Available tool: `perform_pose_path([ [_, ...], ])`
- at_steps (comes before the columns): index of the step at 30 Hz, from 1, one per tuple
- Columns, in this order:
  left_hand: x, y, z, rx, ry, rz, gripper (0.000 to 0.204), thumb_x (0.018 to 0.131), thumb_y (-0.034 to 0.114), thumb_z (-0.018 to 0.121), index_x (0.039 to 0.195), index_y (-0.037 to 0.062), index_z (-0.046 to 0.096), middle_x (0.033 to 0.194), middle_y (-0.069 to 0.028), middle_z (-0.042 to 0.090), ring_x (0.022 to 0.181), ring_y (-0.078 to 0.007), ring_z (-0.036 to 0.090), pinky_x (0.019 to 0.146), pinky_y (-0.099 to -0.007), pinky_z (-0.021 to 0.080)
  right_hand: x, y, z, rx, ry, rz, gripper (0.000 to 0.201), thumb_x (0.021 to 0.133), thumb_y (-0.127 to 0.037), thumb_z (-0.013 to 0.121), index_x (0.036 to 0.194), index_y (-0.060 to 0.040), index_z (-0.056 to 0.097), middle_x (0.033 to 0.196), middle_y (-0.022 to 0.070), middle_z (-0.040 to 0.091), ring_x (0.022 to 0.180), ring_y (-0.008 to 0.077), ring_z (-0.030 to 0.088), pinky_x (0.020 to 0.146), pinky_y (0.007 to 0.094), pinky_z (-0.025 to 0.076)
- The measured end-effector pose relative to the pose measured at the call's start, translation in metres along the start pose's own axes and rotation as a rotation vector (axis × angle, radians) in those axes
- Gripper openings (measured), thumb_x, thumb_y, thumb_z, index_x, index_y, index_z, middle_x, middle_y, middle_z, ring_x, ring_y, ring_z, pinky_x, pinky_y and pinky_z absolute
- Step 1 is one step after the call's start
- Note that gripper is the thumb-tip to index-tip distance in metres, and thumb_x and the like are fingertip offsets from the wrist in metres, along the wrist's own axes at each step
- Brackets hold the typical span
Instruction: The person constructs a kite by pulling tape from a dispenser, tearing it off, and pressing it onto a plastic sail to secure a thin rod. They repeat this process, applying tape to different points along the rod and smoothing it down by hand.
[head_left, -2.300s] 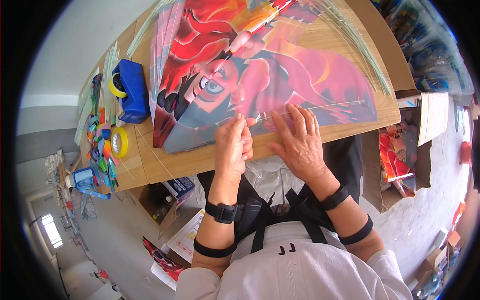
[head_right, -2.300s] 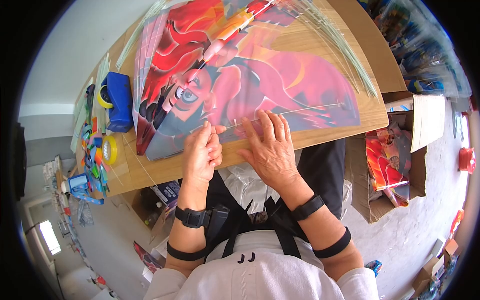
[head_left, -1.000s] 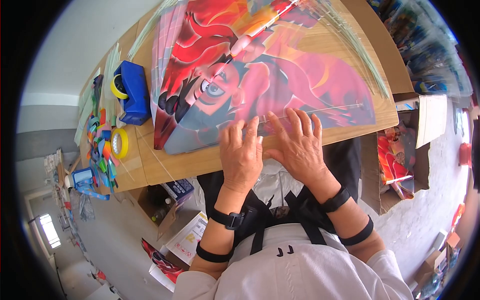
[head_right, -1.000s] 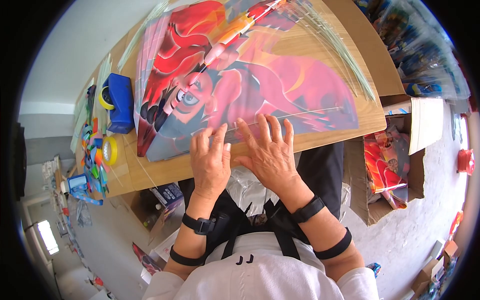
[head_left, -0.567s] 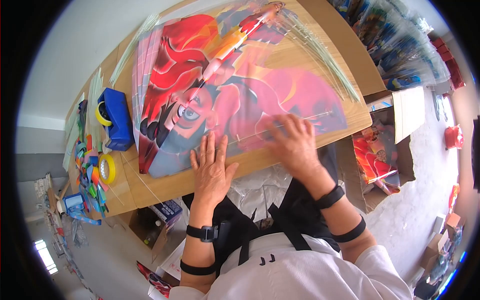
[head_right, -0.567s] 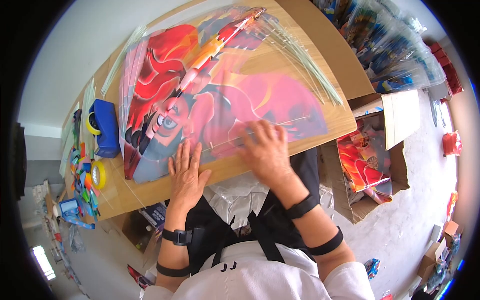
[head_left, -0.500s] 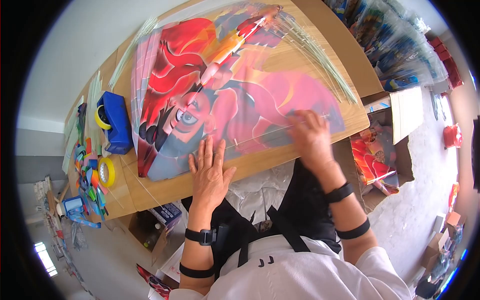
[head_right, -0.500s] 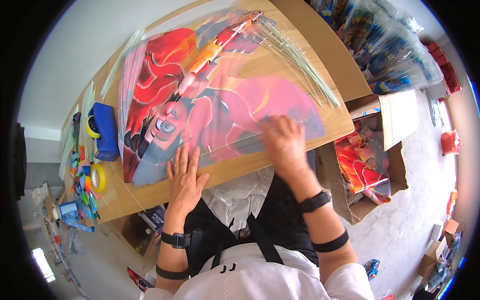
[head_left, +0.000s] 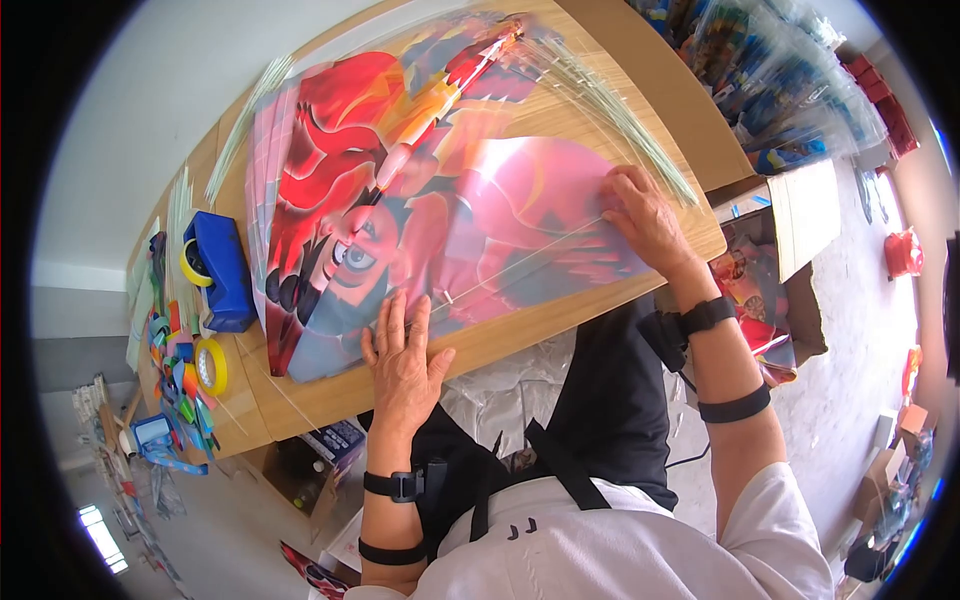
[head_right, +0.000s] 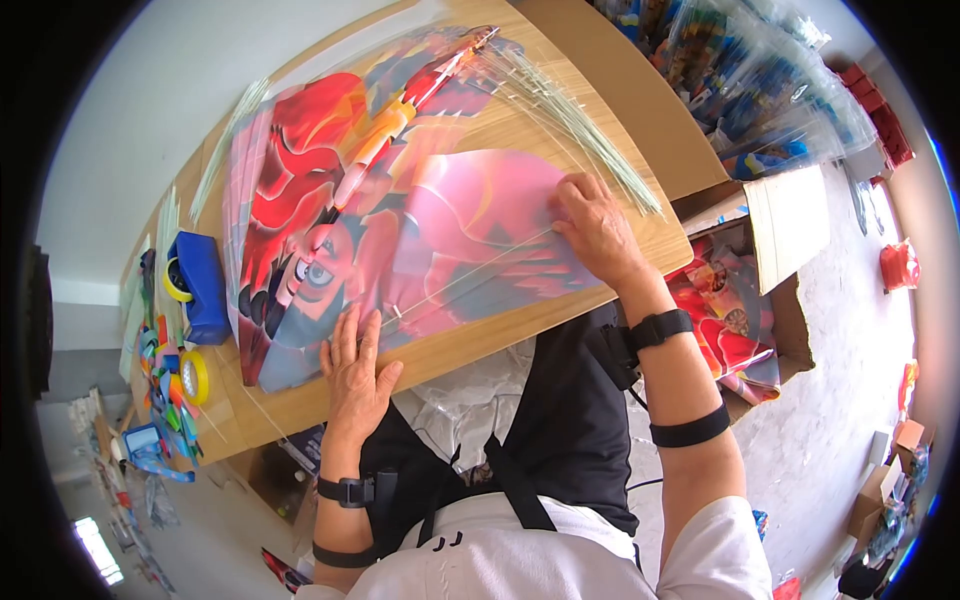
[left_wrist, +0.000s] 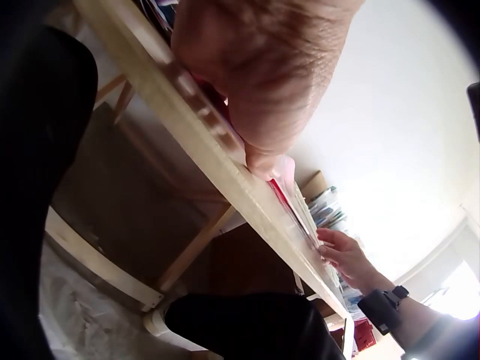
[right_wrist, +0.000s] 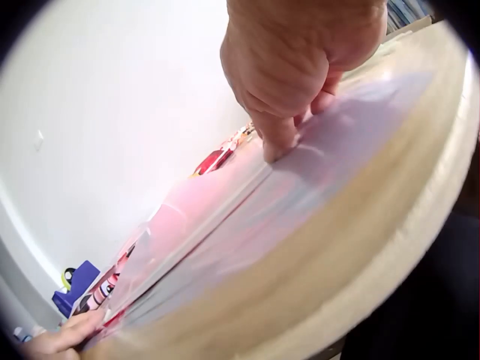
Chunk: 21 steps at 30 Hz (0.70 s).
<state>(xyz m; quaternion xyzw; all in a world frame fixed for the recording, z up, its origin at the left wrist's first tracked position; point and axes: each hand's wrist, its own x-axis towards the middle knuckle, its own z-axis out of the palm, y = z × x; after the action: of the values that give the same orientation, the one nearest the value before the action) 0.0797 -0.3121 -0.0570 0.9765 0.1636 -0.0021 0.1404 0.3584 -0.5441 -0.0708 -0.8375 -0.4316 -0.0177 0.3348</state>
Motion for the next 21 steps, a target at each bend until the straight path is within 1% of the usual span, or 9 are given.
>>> perform_pose_path([
  [3, 0.0, -0.001, 0.001, 0.021, -0.006, 0.0, 0.063, 0.089, 0.033, 0.056, 0.145, 0.0156, 0.032, 0.15, -0.0122, 0.024, 0.138, -0.034, 0.022, 0.109, -0.0574, 0.014, 0.011, 0.0, -0.002, -0.021, 0.17, 0.014, 0.019, 0.071, -0.005, 0.065, 0.089, -0.0015, 0.058, 0.097, 0.0121, 0.056, 0.098, 0.0342, 0.053, 0.085, 0.0422, 0.044],
  [6, 0.001, 0.0, 0.004, 0.005, 0.031, -0.007, 0.062, 0.087, 0.025, 0.059, 0.143, 0.0143, 0.035, 0.149, -0.0126, 0.026, 0.137, -0.0342, 0.024, 0.109, -0.0578, 0.016, 0.018, 0.005, -0.008, -0.042, 0.053, -0.062, 0.024, 0.071, -0.005, 0.065, 0.094, -0.0023, 0.059, 0.102, 0.0117, 0.057, 0.099, 0.0349, 0.054, 0.086, 0.0418, 0.044],
  [8, 0.002, 0.003, 0.004, 0.003, 0.038, -0.016, 0.062, 0.086, 0.022, 0.06, 0.143, 0.0137, 0.035, 0.148, -0.0131, 0.027, 0.137, -0.0343, 0.024, 0.108, -0.0579, 0.017, 0.023, -0.001, -0.013, 0.041, -0.248, 0.072, 0.032, 0.071, -0.005, 0.065, 0.103, -0.0052, 0.06, 0.11, 0.0114, 0.057, 0.104, 0.0335, 0.053, 0.089, 0.0403, 0.044],
  [9, 0.003, 0.004, 0.004, 0.003, 0.047, -0.029, 0.062, 0.085, 0.018, 0.061, 0.142, 0.0131, 0.036, 0.148, -0.0136, 0.028, 0.137, -0.0344, 0.025, 0.108, -0.0581, 0.018, 0.022, -0.003, -0.01, 0.041, -0.251, 0.069, 0.032, 0.071, -0.005, 0.065, 0.103, -0.0052, 0.06, 0.11, 0.0114, 0.057, 0.104, 0.0335, 0.053, 0.089, 0.0403, 0.044],
  [13, 0.002, 0.004, 0.007, -0.025, 0.065, -0.027, 0.063, 0.082, 0.02, 0.066, 0.139, 0.0107, 0.04, 0.146, -0.0142, 0.03, 0.136, -0.0334, 0.027, 0.107, -0.061, 0.017, 0.01, -0.042, 0.01, -0.043, -0.05, -0.227, 0.034, 0.074, -0.011, 0.067, 0.107, -0.0087, 0.06, 0.115, 0.0113, 0.056, 0.107, 0.0305, 0.054, 0.091, 0.0418, 0.043],
  [14, 0.002, 0.004, 0.007, -0.026, 0.066, -0.026, 0.064, 0.082, 0.02, 0.066, 0.14, 0.0108, 0.04, 0.147, -0.015, 0.028, 0.137, -0.0341, 0.026, 0.107, -0.0617, 0.016, 0.005, -0.059, 0.021, -0.101, -0.058, -0.258, 0.043, 0.075, -0.018, 0.068, 0.115, -0.01, 0.058, 0.124, 0.0118, 0.052, 0.117, 0.029, 0.049, 0.098, 0.0428, 0.04],
  [15, 0.002, 0.005, 0.008, -0.028, 0.071, -0.024, 0.064, 0.083, 0.021, 0.065, 0.14, 0.011, 0.039, 0.148, -0.0157, 0.027, 0.137, -0.0347, 0.024, 0.107, -0.0624, 0.016, -0.003, -0.08, 0.024, -0.25, -0.191, -0.294, 0.06, 0.076, -0.028, 0.069, 0.129, -0.0092, 0.049, 0.137, 0.0123, 0.044, 0.129, 0.0269, 0.039, 0.109, 0.0432, 0.029],
  [18, 0.001, 0.002, 0.01, -0.012, 0.062, -0.034, 0.065, 0.084, 0.023, 0.064, 0.142, 0.0117, 0.037, 0.15, -0.017, 0.022, 0.139, -0.0364, 0.02, 0.107, -0.0635, 0.013, -0.03, -0.109, 0.055, -0.256, -0.322, -0.235, 0.073, 0.078, -0.039, 0.066, 0.138, -0.0075, 0.04, 0.145, 0.0124, 0.036, 0.136, 0.0255, 0.031, 0.114, 0.0447, 0.019],
  [21, -0.001, 0.001, 0.007, 0.036, 0.026, -0.05, 0.064, 0.089, 0.029, 0.056, 0.146, 0.0154, 0.029, 0.153, -0.0154, 0.017, 0.141, -0.037, 0.015, 0.108, -0.0633, 0.009, -0.043, -0.105, 0.054, -0.214, -0.284, -0.106, 0.078, 0.08, -0.045, 0.063, 0.141, -0.0048, 0.035, 0.147, 0.0124, 0.033, 0.138, 0.0252, 0.029, 0.114, 0.0446, 0.017],
])
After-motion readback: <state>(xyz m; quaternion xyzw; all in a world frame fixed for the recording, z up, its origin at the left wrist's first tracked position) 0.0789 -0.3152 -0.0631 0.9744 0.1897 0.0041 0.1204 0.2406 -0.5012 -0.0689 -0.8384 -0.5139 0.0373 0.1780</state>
